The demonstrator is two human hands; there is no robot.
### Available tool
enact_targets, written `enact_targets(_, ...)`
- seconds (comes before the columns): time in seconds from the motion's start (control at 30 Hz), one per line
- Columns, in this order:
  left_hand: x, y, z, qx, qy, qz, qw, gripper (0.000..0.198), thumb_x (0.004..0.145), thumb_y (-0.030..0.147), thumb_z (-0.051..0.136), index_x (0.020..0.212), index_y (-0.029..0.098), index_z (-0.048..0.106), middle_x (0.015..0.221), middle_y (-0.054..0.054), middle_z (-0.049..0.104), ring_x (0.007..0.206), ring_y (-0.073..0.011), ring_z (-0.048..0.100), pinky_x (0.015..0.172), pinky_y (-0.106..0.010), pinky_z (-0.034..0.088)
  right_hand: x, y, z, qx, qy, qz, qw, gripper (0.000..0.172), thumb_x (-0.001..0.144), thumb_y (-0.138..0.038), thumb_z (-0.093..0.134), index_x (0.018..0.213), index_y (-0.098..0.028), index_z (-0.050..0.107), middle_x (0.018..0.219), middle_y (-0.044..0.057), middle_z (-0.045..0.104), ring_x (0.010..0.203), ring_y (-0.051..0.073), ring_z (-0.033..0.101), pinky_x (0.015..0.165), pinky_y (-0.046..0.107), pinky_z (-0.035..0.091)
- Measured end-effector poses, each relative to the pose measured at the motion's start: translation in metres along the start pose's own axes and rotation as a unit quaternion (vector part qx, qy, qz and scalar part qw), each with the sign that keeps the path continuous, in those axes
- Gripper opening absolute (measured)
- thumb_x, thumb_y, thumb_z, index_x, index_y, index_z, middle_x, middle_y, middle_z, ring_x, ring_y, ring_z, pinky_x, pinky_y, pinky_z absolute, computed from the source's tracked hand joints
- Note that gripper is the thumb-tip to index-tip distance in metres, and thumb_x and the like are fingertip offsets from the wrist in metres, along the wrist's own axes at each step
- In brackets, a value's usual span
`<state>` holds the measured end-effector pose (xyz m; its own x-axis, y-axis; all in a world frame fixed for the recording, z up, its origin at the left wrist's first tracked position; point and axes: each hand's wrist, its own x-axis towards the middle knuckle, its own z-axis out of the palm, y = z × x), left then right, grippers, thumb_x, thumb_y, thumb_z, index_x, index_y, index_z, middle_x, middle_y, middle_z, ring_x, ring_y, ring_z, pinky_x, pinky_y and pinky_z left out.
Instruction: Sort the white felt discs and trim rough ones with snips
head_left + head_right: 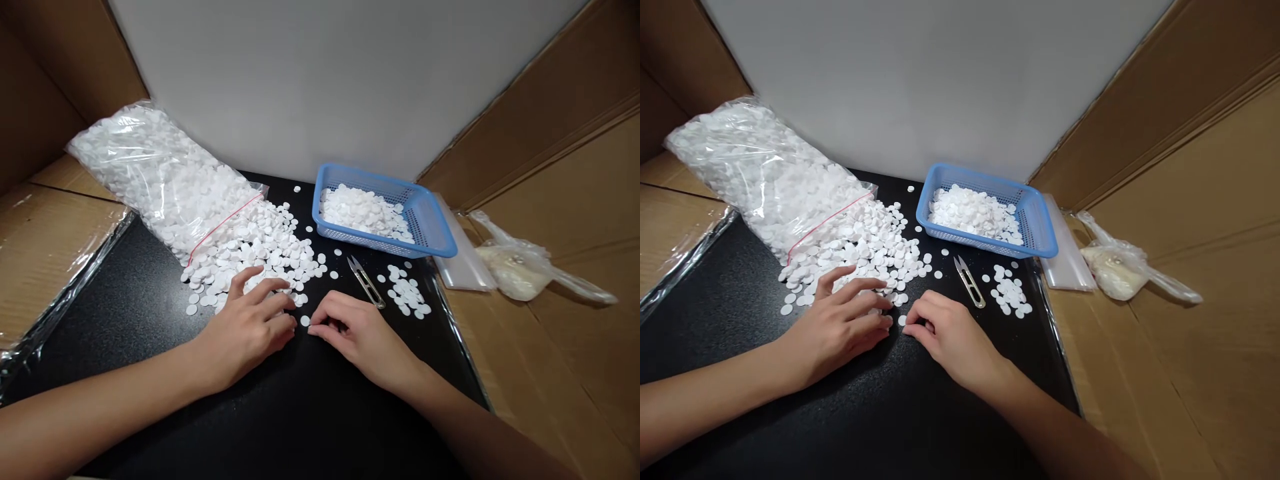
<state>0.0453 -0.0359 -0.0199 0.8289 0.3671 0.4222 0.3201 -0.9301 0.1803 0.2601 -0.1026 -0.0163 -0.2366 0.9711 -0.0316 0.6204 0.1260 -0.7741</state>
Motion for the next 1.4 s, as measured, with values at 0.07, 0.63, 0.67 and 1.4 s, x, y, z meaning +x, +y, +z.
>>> enact_targets(0.07,-0.003,0.002,0.001,-0.034,0.003,0.007,0.999,0.012,0.097,0.019,0.059,0.087,0.022,0.066,0.092,0.002,0.074,0.110,-0.0224,0.061,0.114,-0.046,0.017,-0.001,-0.002,-0.004,-0.003,-0.019,0.034,0.999,0.017,0.092,-0.016,0.065,0.076,-0.021,0.064,0.076,-0.002,0.058,0.065,0.011,0.052,0.057,0.024,0.039)
enact_targets(0.63,-0.011,0.013,-0.001,-0.194,-0.104,-0.068,0.973,0.014,0.098,0.016,0.057,0.087,0.024,0.061,0.085,0.004,0.063,0.098,-0.0172,0.054,0.105,-0.039,0.015,0.007,0.000,0.009,-0.004,0.026,-0.036,0.999,0.010,0.093,-0.012,0.062,0.091,-0.020,0.067,0.086,0.000,0.059,0.072,0.013,0.058,0.065,0.025,0.046)
enact_targets(0.67,-0.010,0.013,-0.001,-0.192,-0.096,-0.069,0.974,0.015,0.098,0.014,0.056,0.087,0.023,0.060,0.087,0.004,0.062,0.098,-0.0173,0.054,0.105,-0.040,0.015,0.008,0.001,0.012,-0.009,0.032,-0.052,0.998,0.012,0.094,-0.011,0.061,0.096,-0.020,0.067,0.089,0.001,0.060,0.076,0.013,0.059,0.068,0.025,0.047)
enact_targets(1.4,-0.008,-0.027,-0.031,-0.099,-0.015,-0.132,0.986,0.018,0.099,0.018,0.053,0.091,0.024,0.068,0.083,0.000,0.062,0.082,-0.0195,0.047,0.074,-0.035,0.023,-0.001,0.002,-0.006,-0.005,-0.017,-0.052,0.998,0.026,0.098,-0.010,0.046,0.105,-0.023,0.067,0.101,0.005,0.064,0.094,0.018,0.063,0.082,0.032,0.052)
